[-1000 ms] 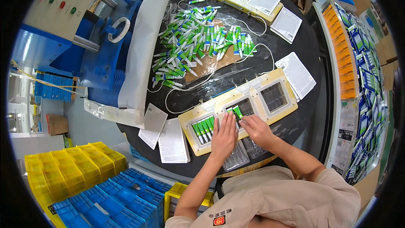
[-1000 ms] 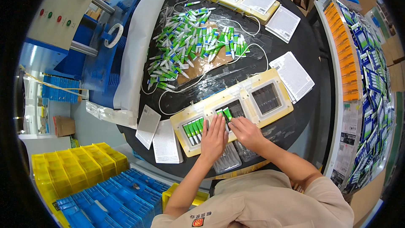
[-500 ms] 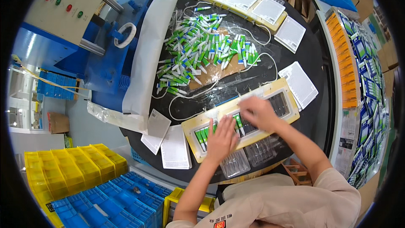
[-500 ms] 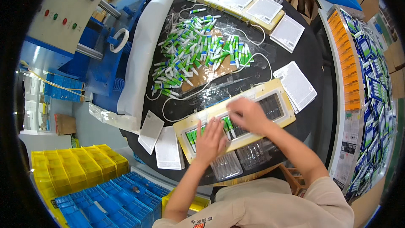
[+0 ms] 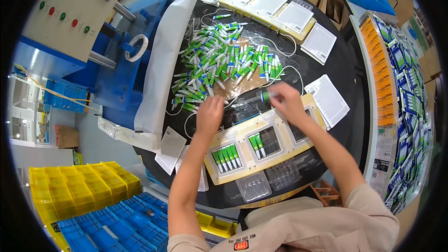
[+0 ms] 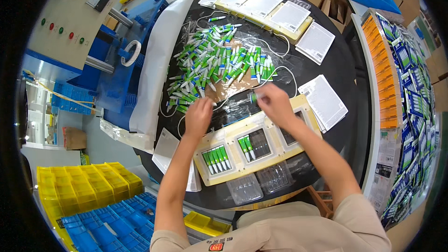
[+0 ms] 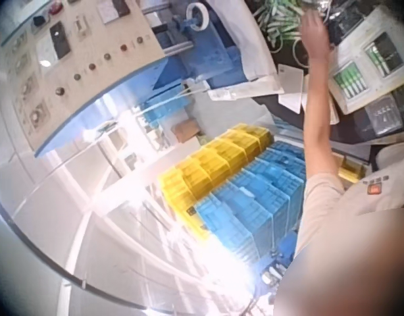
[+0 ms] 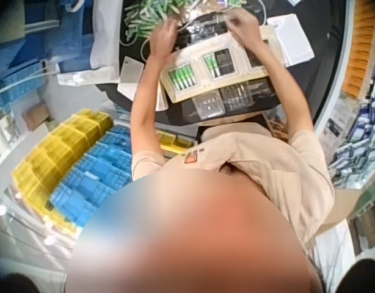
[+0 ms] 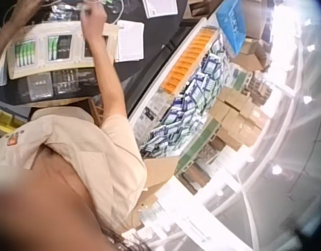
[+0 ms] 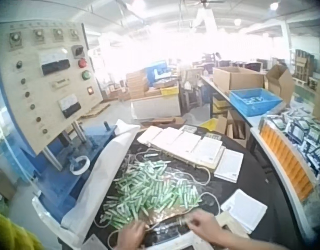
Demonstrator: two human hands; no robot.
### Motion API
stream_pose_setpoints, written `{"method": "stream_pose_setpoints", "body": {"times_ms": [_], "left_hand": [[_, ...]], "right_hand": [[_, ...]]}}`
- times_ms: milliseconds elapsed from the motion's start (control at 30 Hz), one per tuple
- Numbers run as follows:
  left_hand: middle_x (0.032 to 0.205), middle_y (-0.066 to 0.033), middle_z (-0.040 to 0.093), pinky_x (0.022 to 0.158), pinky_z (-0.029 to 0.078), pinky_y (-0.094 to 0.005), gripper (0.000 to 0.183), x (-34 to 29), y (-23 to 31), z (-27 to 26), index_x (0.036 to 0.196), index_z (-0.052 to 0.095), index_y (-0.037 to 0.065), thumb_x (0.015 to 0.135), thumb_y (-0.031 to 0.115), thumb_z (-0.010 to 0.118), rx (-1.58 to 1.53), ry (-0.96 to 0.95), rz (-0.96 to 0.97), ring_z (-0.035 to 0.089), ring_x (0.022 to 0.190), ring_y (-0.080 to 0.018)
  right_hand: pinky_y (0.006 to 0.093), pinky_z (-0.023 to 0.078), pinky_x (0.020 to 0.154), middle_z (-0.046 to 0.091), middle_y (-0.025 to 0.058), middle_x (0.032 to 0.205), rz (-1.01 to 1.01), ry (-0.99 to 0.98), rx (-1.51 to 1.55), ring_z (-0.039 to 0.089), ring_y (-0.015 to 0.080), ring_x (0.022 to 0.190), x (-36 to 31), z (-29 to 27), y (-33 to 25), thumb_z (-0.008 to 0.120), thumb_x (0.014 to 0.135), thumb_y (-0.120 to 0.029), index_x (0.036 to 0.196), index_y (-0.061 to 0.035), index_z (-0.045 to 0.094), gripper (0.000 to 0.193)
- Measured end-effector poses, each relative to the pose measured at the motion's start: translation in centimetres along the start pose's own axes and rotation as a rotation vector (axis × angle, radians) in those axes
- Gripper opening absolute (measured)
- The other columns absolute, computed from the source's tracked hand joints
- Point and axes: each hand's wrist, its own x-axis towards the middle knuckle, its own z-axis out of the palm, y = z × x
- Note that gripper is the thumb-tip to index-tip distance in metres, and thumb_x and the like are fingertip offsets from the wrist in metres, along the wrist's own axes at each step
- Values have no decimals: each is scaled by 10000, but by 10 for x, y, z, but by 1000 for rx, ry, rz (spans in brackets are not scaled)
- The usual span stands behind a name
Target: The person places green cylindrical batteries into a multi-slot wooden fixture, then covers them with white paper sheets and clear plastic trays. The person repeats this sequence multiple times, handling batteries, paper, and trays by hand.
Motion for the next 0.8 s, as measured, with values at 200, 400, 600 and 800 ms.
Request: {"method": "stream_pose_setpoints", "body": {"times_ms": [200,400,600,800], "left_hand": [[1134,-108,719,846,552,-360,286,-59,139,-33,1131,708,47,849,89,687,-255,150,168,699,1022,-235],[1161,-80,726,873,535,-363,249,-69,174,-20,1097,736,64,851,76,700,-277,139,50,703,1042,-220],[1182,-84,722,913,525,-387,248,-74,179,-19,1089,734,43,852,91,680,-253,145,7,687,1077,-231],[1214,-122,700,995,502,-429,258,-74,169,-17,1073,719,-1,838,76,645,-265,55,59,650,1153,-260]], "right_hand": [[332,588,724,714,151,1017,-37,88,-95,721,282,872,-122,-9,-36,766,793,69,1017,6,735,235],[365,576,766,700,149,1047,-244,49,-315,680,310,914,-138,3,-36,756,731,82,1000,36,723,275],[391,563,819,689,162,1099,-419,-93,-415,653,305,967,-141,-1,-28,677,698,10,1030,66,712,339],[459,538,957,661,170,1234,-359,-242,-314,642,329,1100,-135,4,-25,656,766,-15,1091,65,695,337]]}}
